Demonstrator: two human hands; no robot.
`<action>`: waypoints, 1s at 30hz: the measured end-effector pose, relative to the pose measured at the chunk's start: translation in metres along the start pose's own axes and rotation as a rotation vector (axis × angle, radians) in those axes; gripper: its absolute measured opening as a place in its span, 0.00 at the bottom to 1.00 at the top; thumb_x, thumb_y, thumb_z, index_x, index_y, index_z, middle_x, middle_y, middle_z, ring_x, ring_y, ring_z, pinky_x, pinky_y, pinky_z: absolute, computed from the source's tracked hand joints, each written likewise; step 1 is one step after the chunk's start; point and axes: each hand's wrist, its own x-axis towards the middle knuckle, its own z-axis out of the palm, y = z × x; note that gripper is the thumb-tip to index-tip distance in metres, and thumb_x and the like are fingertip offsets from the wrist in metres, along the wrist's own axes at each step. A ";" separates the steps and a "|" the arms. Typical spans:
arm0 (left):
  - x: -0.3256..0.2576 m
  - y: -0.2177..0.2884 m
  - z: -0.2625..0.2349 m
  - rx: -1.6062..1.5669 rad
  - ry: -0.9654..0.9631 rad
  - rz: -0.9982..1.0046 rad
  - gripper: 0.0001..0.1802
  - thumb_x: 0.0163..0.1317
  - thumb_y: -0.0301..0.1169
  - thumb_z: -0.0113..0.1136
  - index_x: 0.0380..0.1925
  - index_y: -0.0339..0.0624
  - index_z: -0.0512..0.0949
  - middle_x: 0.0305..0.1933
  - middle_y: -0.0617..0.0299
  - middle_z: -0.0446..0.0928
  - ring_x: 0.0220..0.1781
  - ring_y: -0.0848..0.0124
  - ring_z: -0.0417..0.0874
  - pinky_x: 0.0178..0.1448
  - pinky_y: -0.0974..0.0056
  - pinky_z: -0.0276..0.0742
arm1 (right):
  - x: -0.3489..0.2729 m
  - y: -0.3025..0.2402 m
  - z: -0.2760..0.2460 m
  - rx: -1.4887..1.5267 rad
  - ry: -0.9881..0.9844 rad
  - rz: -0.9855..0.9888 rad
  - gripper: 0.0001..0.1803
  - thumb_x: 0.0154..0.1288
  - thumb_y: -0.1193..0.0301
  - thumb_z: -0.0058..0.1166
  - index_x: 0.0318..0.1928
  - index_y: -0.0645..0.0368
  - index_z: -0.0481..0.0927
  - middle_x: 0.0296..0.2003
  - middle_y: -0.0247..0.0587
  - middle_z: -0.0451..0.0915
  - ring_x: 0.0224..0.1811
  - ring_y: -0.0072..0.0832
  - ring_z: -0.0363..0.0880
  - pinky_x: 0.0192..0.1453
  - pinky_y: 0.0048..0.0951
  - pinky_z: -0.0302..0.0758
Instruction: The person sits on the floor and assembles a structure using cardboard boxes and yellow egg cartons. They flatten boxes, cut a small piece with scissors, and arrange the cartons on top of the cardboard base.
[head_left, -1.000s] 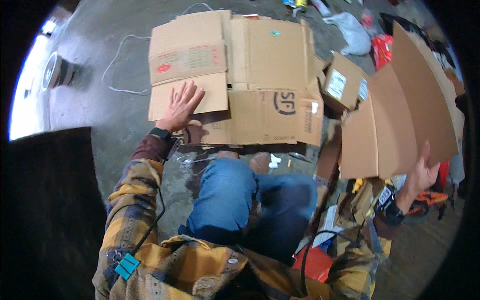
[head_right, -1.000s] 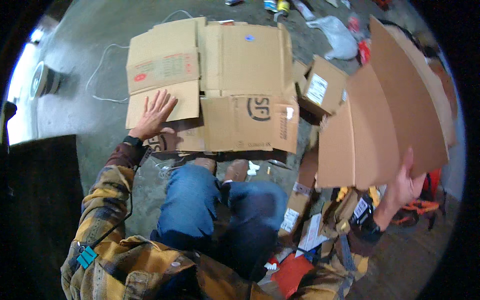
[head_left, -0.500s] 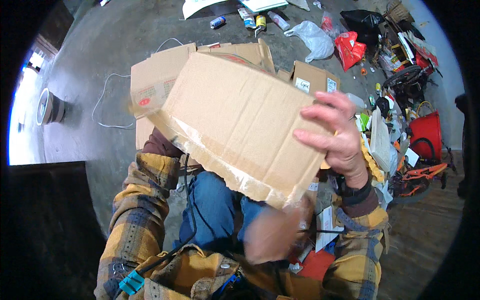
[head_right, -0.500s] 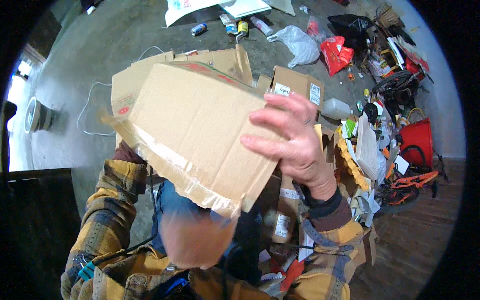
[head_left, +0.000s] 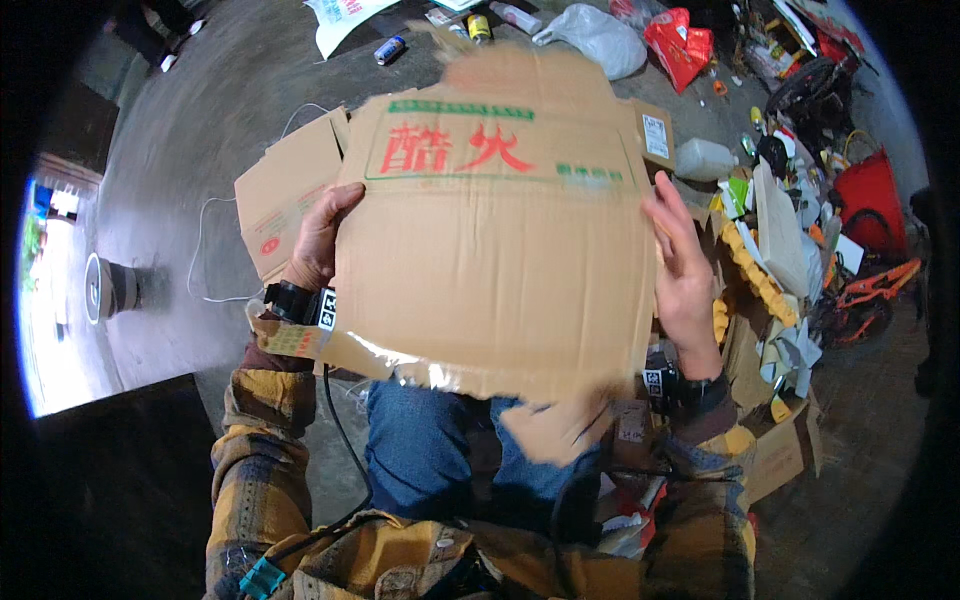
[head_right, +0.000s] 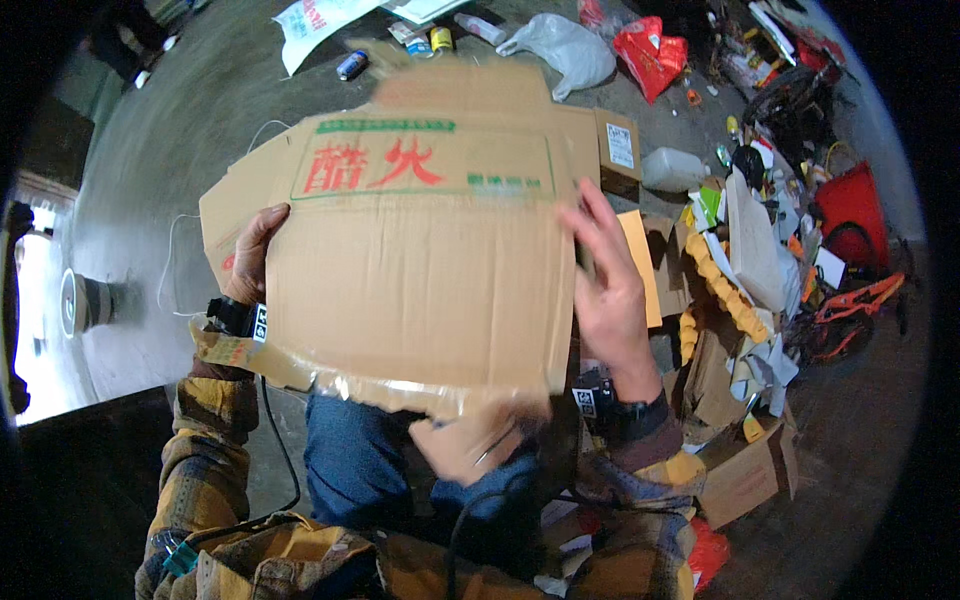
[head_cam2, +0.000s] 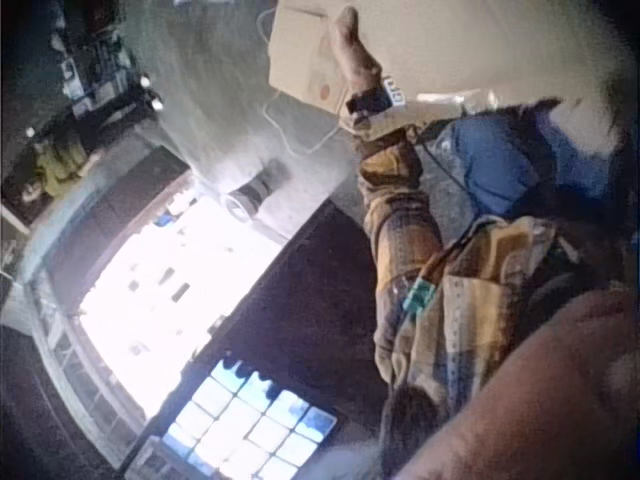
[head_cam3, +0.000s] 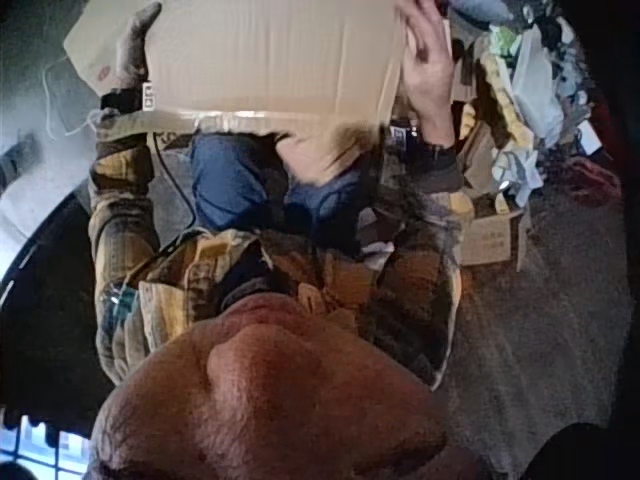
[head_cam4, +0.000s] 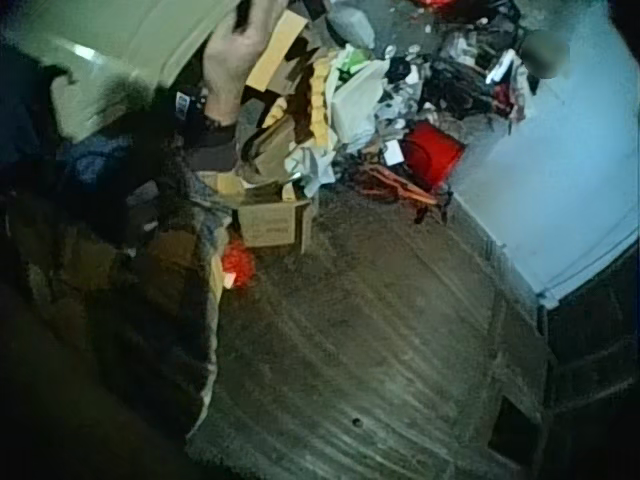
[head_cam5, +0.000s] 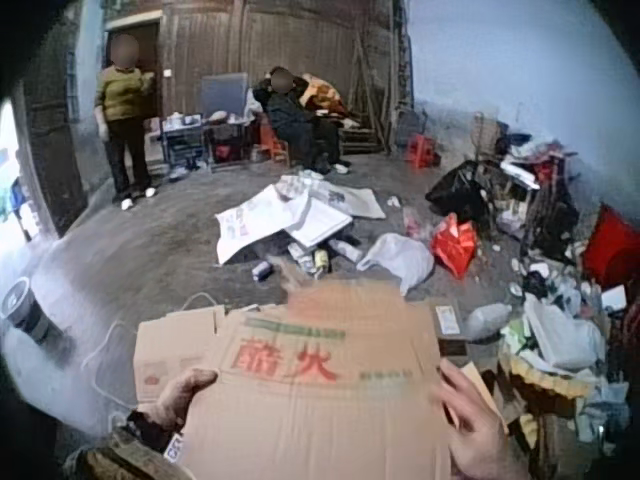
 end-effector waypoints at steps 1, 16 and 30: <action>0.008 -0.002 -0.002 0.028 0.019 0.031 0.23 0.62 0.36 0.56 0.54 0.33 0.73 0.52 0.51 0.79 0.52 0.64 0.81 0.56 0.59 0.78 | -0.002 0.012 0.001 0.190 0.031 0.208 0.19 0.72 0.68 0.42 0.60 0.58 0.73 0.58 0.44 0.75 0.63 0.31 0.69 0.65 0.29 0.66; 0.125 -0.093 -0.064 0.111 0.129 -0.059 0.18 0.65 0.23 0.56 0.51 0.40 0.62 0.42 0.56 0.76 0.44 0.67 0.80 0.49 0.59 0.79 | 0.018 0.190 0.061 0.243 -0.167 0.787 0.15 0.67 0.71 0.55 0.50 0.65 0.74 0.43 0.39 0.80 0.42 0.22 0.78 0.47 0.26 0.75; 0.135 -0.116 -0.048 1.398 0.471 -0.032 0.30 0.59 0.44 0.63 0.47 0.25 0.70 0.33 0.43 0.80 0.34 0.50 0.83 0.44 0.54 0.79 | 0.014 0.252 0.073 -0.093 -0.111 0.711 0.21 0.56 0.63 0.58 0.47 0.63 0.75 0.43 0.52 0.81 0.46 0.45 0.80 0.50 0.38 0.74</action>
